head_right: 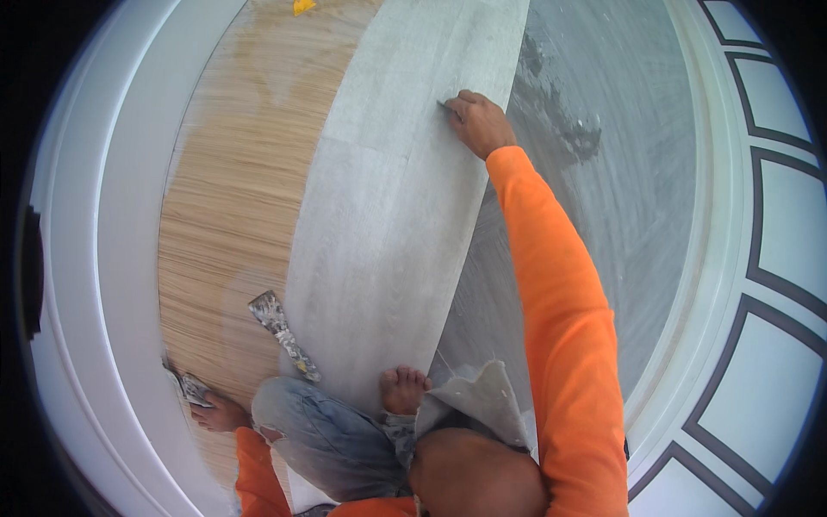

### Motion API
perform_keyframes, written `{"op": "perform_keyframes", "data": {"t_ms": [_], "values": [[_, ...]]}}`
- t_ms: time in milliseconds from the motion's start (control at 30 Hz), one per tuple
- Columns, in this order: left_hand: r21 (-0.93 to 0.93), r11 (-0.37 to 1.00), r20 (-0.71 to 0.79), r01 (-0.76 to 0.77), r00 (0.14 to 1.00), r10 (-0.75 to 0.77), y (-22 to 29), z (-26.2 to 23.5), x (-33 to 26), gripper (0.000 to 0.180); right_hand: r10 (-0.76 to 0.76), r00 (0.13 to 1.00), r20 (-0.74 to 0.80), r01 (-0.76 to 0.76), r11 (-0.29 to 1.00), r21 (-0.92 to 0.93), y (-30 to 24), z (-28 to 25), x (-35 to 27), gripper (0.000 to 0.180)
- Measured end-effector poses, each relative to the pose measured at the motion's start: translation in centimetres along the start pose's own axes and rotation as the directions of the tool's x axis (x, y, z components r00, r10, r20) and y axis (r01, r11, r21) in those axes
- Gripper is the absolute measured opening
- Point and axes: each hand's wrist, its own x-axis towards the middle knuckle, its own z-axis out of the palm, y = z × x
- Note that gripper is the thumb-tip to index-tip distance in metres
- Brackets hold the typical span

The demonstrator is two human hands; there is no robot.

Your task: The person is sitting on the floor applying grout to the gaps between light-colored wood-look tiles. They use a small metal tool to spread the grout and a cloth to wipe away excess material from the tile surface.

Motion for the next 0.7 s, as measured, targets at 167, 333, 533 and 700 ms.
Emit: {"op": "perform_keyframes", "data": {"t_ms": [167, 333, 533, 700], "values": [[-0.004, 1.0, -0.004, -0.009, 1.0, 0.009, -0.1, -0.4, -0.1, 0.062, -0.014, 0.998, 0.069, 0.014, 1.0, 0.004, -0.1, -0.7, 0.5, 0.028], [-0.03, 0.999, 0.035, 0.019, 0.999, -0.018, 0.0, -0.5, -0.4, 0.071, -0.026, 0.999, 0.02, 0.026, 1.0, -0.001, -0.5, -0.1, -0.5, 0.028], [-0.006, 1.0, 0.02, 0.0, 1.0, 0.0, -0.3, -0.5, -0.4, 0.066, 0.025, 1.0, 0.006, -0.025, 0.999, 0.021, -0.6, -0.3, 0.7, 0.027], [0.002, 1.0, 0.008, -0.011, 1.0, 0.011, -0.3, -0.2, -0.3, 0.065, -0.008, 0.997, 0.073, 0.009, 1.0, -0.004, -0.4, -1.0, 0.8, 0.026]]}}
